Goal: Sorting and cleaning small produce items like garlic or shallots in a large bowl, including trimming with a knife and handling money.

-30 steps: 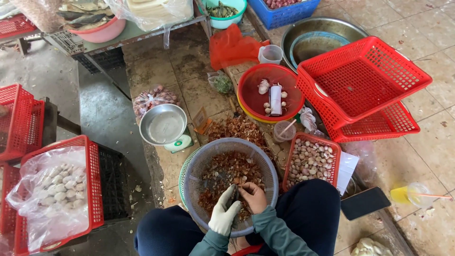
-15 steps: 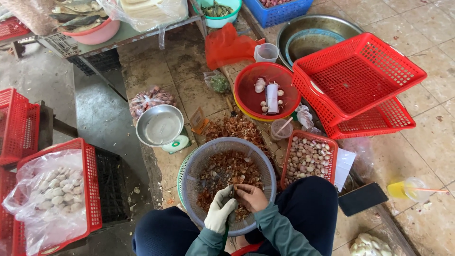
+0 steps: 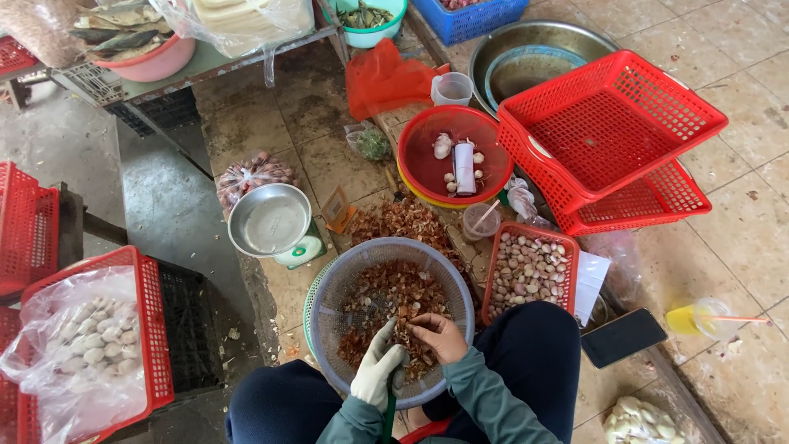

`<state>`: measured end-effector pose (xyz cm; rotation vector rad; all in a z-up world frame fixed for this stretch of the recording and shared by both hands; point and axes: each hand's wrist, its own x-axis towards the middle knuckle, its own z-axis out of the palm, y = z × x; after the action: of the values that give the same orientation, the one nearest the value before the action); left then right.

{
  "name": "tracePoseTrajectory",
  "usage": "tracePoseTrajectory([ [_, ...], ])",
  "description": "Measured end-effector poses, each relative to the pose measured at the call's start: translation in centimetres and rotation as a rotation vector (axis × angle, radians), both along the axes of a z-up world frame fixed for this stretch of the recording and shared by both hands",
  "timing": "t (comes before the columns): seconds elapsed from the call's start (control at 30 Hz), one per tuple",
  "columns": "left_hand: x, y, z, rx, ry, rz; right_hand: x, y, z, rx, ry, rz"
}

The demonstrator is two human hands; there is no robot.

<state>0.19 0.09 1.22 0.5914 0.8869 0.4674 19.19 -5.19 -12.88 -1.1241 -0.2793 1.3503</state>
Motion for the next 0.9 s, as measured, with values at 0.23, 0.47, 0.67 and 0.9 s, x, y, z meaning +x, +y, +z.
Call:
tracePoseTrajectory([
  [0.23,0.3,-0.5,1.1,0.011,-0.017,-0.08,0.0,-0.1,3.5,0.003,-0.32,0.108],
  [0.47,0.9,-1.0,-0.4,0.096,0.071,0.011,-0.3,-0.1,3.5,0.102,-0.425,0.092],
  [0.67,0.4,-0.3,-0.8,-0.113,-0.054,0.161,-0.8,-0.1,1.7,0.144,0.003,0.123],
  [0.9,0.3,-0.8,0.8,0.059,-0.039,-0.081,-0.8,0.0,2.1,0.051,0.33,0.065],
])
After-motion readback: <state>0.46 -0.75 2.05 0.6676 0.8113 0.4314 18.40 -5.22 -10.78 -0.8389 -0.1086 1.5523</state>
